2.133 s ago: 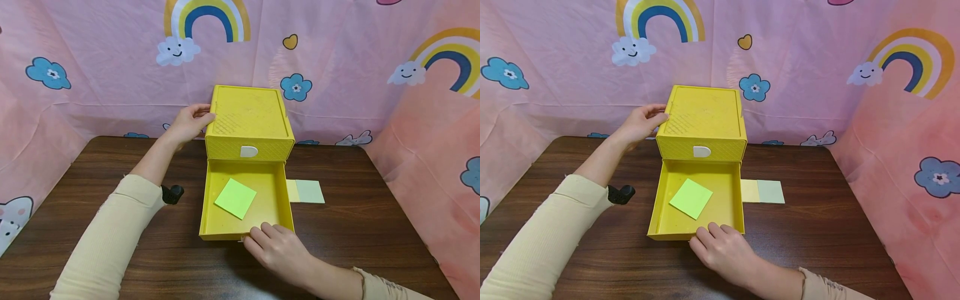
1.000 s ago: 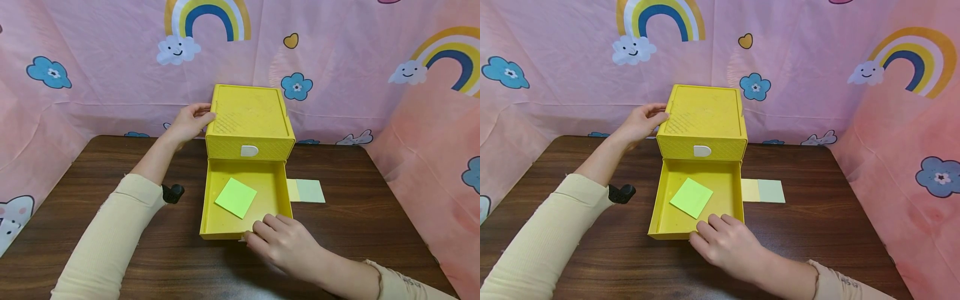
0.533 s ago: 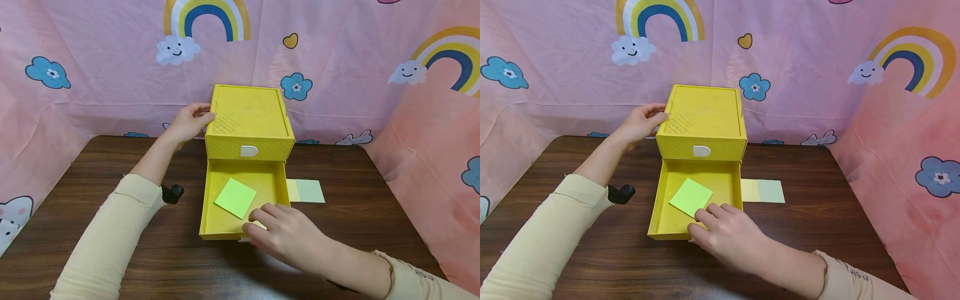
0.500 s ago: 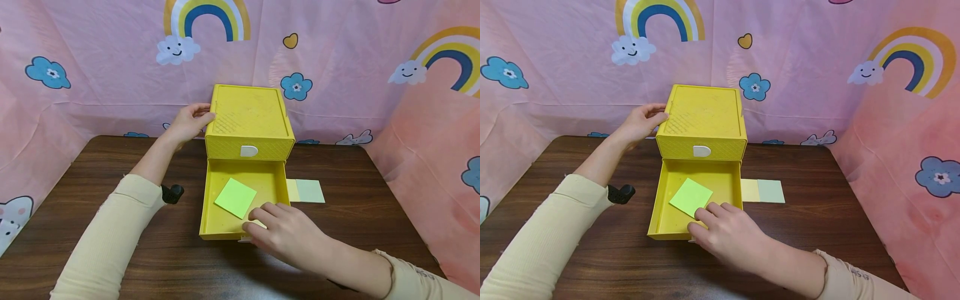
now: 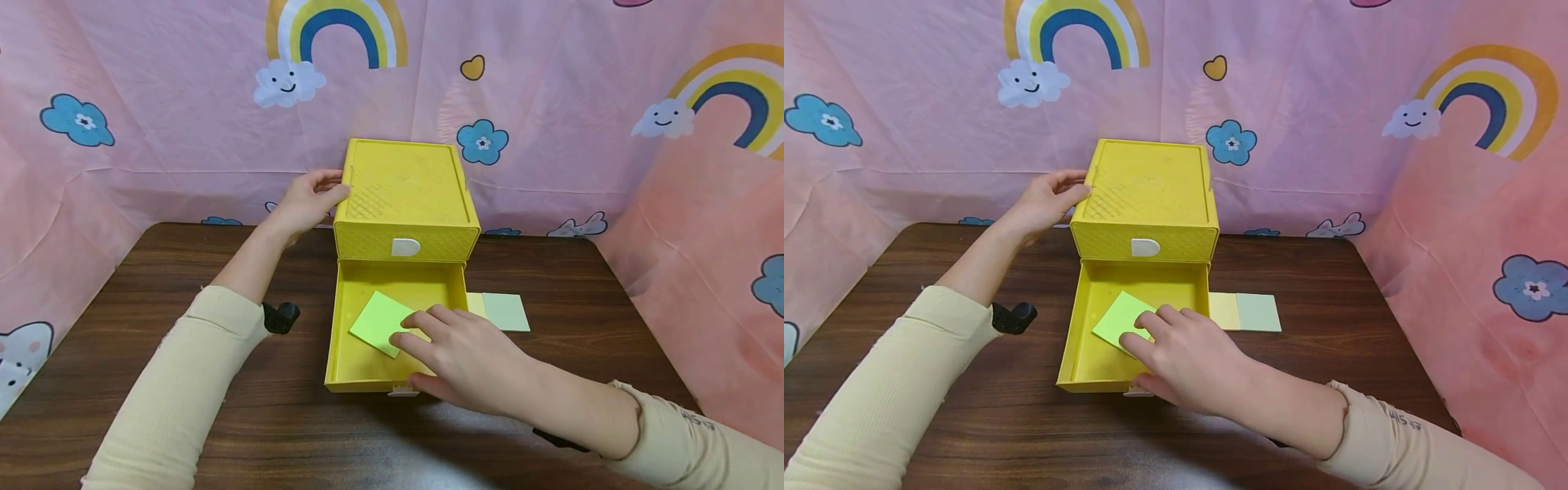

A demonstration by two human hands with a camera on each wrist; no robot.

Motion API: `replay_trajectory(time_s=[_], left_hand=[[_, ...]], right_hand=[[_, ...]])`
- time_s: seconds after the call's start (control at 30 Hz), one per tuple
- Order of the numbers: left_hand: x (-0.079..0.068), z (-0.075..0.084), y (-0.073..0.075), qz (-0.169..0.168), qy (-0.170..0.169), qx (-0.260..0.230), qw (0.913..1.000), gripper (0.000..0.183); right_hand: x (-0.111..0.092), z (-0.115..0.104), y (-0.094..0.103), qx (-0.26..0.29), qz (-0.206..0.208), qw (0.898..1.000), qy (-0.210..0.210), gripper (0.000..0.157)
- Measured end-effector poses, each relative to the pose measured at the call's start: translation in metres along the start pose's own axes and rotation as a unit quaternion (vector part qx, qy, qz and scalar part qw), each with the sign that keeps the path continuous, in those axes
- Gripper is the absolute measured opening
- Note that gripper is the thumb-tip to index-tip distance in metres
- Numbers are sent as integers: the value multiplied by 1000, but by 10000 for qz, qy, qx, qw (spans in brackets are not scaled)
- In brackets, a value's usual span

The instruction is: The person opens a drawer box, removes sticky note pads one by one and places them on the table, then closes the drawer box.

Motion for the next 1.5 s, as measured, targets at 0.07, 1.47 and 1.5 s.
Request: replay_trajectory(time_s=[0.07,1.47,1.5], left_hand=[[0,0,0,-5,-1,-8,10000,54],[-1,1,1,-41,-12,72,10000,56],[-2,1,1,-49,-2,97,9999,56]], right_hand=[[3,2,-1,-10,-136,9999,-49,44],[64,35,-66,-490,-3164,9393,-1234,76],[64,36,-68,-508,-3230,9366,-1261,77]])
Point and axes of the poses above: each hand's wrist, its own x-axis towards the middle knuckle, its own y-axis out of the back of the hand, z = x × y, the point moved 8 cm from there along x, towards the middle knuckle, and after that the axes turned 10 degrees about -y, right-handed, at the moved point
